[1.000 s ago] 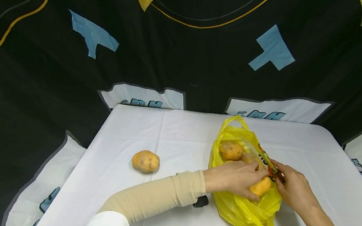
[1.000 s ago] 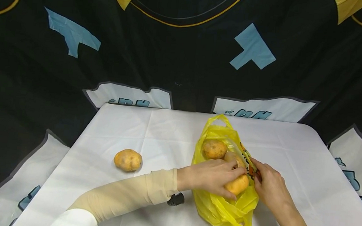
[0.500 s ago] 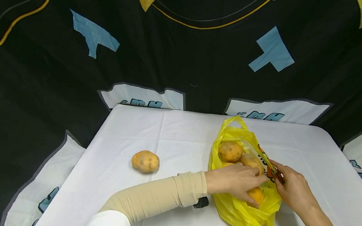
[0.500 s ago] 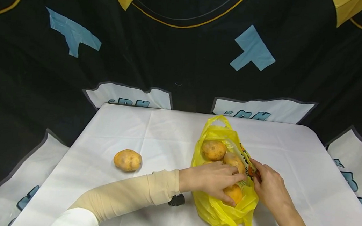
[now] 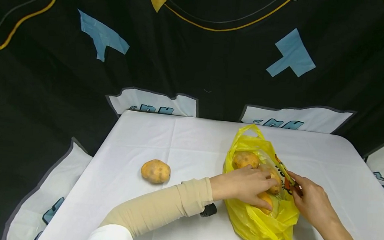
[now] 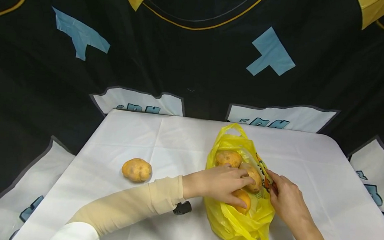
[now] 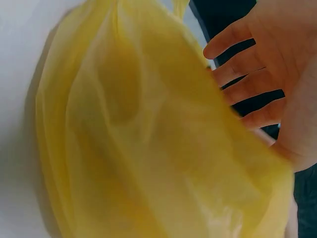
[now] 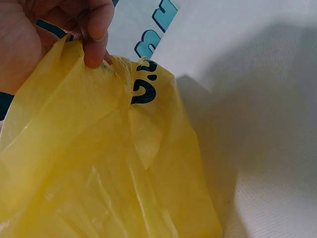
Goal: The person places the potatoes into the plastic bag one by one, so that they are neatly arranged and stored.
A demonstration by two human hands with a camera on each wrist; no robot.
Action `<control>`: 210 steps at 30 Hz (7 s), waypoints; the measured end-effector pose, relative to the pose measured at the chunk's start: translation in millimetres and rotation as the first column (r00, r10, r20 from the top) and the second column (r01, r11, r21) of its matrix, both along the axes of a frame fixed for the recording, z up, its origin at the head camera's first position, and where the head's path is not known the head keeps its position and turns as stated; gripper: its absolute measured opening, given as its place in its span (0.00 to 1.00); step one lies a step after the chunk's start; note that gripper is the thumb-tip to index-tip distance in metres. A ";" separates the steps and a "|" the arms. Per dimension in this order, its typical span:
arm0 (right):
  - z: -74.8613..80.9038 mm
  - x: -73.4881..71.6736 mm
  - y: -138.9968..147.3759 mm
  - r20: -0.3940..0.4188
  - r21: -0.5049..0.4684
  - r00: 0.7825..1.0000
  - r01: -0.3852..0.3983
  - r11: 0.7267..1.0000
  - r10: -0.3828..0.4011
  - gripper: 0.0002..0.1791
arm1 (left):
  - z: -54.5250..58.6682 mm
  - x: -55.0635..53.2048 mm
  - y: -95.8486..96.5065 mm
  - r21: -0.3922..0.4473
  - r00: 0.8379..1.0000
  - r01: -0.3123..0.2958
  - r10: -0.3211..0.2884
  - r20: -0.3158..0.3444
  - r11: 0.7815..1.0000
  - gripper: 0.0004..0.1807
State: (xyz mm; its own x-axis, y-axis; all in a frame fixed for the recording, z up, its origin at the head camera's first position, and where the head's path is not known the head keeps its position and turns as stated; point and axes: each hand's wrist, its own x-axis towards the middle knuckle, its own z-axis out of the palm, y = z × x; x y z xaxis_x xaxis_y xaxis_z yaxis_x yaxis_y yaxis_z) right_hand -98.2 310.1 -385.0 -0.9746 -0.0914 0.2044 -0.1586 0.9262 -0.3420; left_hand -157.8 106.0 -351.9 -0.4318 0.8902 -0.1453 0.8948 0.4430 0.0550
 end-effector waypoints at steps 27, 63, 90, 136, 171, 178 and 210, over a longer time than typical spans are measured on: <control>-1.7 -4.1 -0.3 0.000 0.000 1.000 -0.004 1.000 0.004 0.27 | 16.9 -38.2 -106.1 0.164 0.964 -0.264 0.267 0.004 0.950 0.37; -1.8 -3.9 -3.5 0.014 0.029 1.000 -0.004 1.000 0.003 0.28 | 1.6 -36.0 -218.5 0.008 0.820 -0.556 0.546 0.175 0.831 0.43; -2.7 -3.2 -1.8 0.027 0.019 1.000 0.008 1.000 -0.008 0.28 | -9.7 -37.3 -235.8 -0.220 0.716 -0.622 0.660 0.228 0.751 0.43; 2.0 0.2 -3.6 0.004 0.006 1.000 0.019 1.000 -0.019 0.28 | 31.4 -35.3 -100.5 0.227 0.974 -0.223 0.209 0.081 0.948 0.39; 0.5 3.5 7.7 -0.118 0.006 0.993 -0.013 1.000 0.014 0.26 | 11.7 -34.6 3.0 0.025 0.997 -0.026 0.028 -0.078 0.999 0.44; 2.3 3.5 8.8 -0.098 -0.005 0.995 -0.011 1.000 0.011 0.26 | 6.2 -30.4 21.8 -0.014 0.997 -0.027 0.026 -0.074 1.000 0.43; 0.4 5.8 12.9 -0.117 -0.020 0.993 -0.021 1.000 0.018 0.26 | -17.5 7.0 58.3 -0.256 0.957 0.199 -0.244 -0.157 0.946 0.33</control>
